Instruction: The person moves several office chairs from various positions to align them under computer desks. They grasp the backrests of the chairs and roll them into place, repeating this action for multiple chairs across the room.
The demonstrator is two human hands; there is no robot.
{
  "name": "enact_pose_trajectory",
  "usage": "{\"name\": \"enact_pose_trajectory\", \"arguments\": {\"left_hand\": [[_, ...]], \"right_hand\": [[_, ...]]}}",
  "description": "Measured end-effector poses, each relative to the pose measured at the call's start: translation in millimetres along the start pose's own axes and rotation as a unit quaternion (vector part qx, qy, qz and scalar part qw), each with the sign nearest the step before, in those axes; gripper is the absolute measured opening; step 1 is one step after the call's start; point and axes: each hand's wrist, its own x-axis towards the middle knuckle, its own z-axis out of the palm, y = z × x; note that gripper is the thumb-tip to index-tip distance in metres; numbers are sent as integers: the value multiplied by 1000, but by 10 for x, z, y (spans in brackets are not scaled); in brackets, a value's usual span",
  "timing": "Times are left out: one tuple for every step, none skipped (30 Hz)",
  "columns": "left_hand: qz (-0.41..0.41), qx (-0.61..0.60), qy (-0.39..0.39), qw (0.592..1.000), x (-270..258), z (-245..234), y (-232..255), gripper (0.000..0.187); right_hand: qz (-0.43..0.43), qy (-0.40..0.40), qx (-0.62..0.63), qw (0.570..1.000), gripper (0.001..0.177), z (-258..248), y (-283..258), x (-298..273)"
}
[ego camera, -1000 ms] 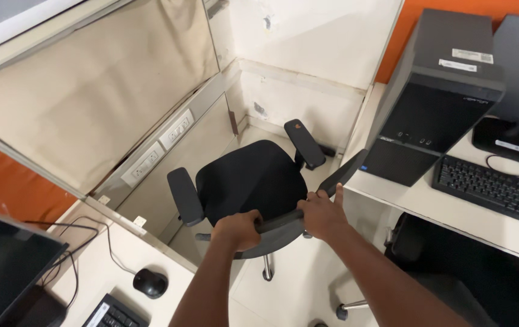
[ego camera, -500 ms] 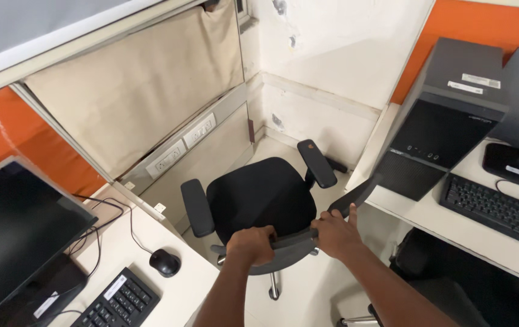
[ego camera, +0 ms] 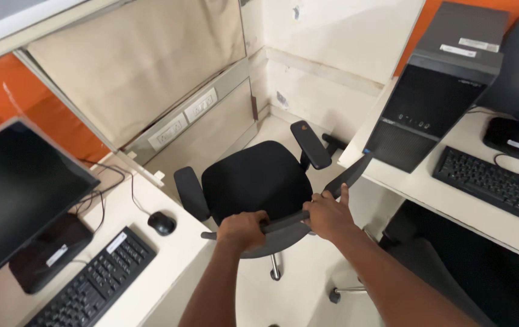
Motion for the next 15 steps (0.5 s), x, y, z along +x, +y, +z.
{"name": "enact_pose_trajectory", "arguments": {"left_hand": [[2,0,6,1000,-33,23,4,56],[1,2,14,1000,-68,58,-3,56],[1,4,22,1000,-100,93,-10,56],[3,7,30,1000,-135,134,-3,56],[-5,1,28,1000,-195,185,-8,55],[-10,-3,31,999,-237,200,-7,54],[-15,-8,33,999,-286,215,-5,54],[-16,-4,33,999,-334,224,-6,53],[-16,0,33,999,-389,243,-9,53],[-18,5,31,999,-452,276,-23,53],[-17,5,27,999,-502,304,-37,54],[-17,4,22,1000,-548,335,-46,55],[-17,3,17,1000,-591,363,-57,57],[-13,8,17,1000,-637,389,-70,56],[-10,12,16,1000,-685,411,-84,55]], "right_hand": [[-7,11,-5,1000,29,11,19,-17],[-16,21,-8,1000,31,38,24,-42],[-25,31,-11,999,32,72,20,-75],[-28,21,-14,999,32,106,20,-122],[-32,12,-17,999,31,139,13,-179],[-34,7,-21,999,31,133,25,-210],[-40,10,-24,999,32,142,19,-258],[-48,14,-26,998,32,157,-9,-308],[-55,18,-29,998,32,168,-28,-360],[-59,21,-27,998,31,188,-44,-421],[-62,24,-24,997,30,208,-61,-482],[-66,26,-23,997,29,230,-76,-544],[-70,34,-22,997,29,250,-96,-603],[-75,43,-22,996,29,268,-115,-661],[-80,51,-22,995,29,280,-130,-713]]}}
